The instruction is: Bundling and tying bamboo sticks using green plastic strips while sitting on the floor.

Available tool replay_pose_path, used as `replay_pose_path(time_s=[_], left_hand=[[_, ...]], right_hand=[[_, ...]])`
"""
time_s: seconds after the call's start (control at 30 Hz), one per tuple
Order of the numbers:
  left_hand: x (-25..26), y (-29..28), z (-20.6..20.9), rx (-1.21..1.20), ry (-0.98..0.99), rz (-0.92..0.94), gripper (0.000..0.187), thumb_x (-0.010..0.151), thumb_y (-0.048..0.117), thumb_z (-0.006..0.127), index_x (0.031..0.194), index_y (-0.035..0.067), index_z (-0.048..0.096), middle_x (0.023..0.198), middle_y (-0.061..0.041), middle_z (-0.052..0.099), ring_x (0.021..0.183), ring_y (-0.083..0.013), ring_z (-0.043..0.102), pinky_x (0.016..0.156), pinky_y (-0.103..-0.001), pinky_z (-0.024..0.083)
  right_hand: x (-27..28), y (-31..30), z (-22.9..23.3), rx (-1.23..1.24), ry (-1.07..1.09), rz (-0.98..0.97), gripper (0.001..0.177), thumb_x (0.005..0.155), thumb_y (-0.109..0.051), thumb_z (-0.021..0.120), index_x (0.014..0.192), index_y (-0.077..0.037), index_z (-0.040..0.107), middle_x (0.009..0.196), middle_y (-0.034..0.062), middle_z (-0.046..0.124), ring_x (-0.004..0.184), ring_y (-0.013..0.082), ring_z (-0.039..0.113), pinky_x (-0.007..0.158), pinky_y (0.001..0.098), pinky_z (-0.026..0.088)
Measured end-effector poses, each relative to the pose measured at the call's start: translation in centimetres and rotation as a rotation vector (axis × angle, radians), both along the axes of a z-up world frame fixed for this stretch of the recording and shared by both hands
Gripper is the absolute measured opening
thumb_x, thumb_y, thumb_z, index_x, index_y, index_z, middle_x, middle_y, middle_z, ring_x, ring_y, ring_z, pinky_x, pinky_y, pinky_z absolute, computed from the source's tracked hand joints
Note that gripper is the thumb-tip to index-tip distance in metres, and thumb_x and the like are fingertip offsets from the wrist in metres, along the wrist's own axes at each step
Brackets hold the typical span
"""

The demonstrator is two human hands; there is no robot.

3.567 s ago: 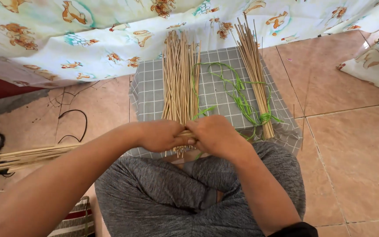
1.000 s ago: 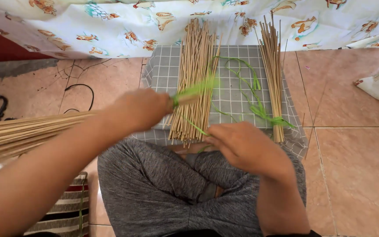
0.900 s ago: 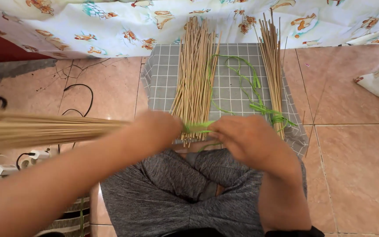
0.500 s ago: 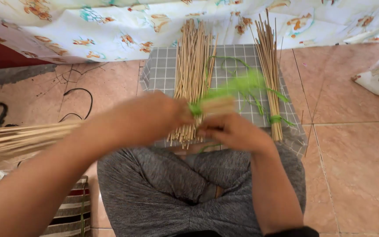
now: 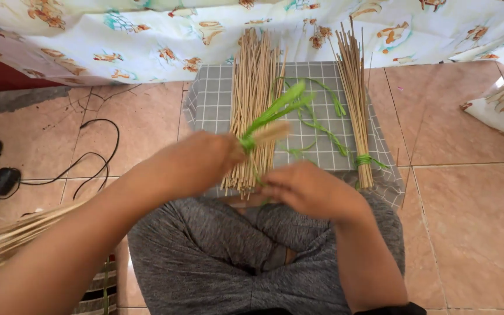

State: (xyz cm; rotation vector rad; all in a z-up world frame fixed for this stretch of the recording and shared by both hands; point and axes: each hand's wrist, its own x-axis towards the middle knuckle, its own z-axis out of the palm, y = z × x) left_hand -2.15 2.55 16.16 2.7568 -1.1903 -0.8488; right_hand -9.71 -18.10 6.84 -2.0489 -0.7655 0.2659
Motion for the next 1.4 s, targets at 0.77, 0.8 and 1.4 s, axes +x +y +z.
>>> replay_pose_path(time_s=[0.77, 0.8, 1.4], left_hand=[[-4.7, -0.7, 4.1, 0.031, 0.348, -0.036, 0.038, 0.104, 0.03, 0.048, 0.106, -0.001, 0.07, 0.091, -0.023, 0.075, 0.081, -0.0375, 0.078, 0.067, -0.044, 0.067], [-4.4, -1.0, 5.4, -0.045, 0.37, 0.075, 0.044, 0.105, 0.031, 0.043, 0.112, -0.004, 0.069, 0.097, -0.027, 0.076, 0.087, -0.039, 0.08, 0.072, -0.046, 0.068], [-1.7, -0.4, 5.2, -0.043, 0.109, -0.045, 0.031, 0.099, 0.004, 0.042, 0.106, -0.013, 0.066, 0.082, -0.032, 0.073, 0.079, -0.0501, 0.076, 0.067, -0.056, 0.064]], right_hand=[[2.1, -1.5, -3.1, 0.35, 0.169, -0.074, 0.019, 0.096, -0.021, 0.07, 0.087, -0.008, 0.08, 0.066, 0.0064, 0.071, 0.064, 0.0159, 0.063, 0.06, 0.0366, 0.055], [2.0, -1.2, -3.7, 0.438, 0.291, -0.02, 0.025, 0.096, -0.027, 0.069, 0.087, -0.008, 0.082, 0.069, 0.0098, 0.074, 0.066, 0.0197, 0.067, 0.061, 0.0396, 0.056], [0.8, -0.2, -1.7, 0.173, 0.008, -0.04, 0.016, 0.098, -0.014, 0.063, 0.101, -0.005, 0.075, 0.076, 0.0141, 0.073, 0.068, 0.0306, 0.071, 0.063, 0.0436, 0.054]])
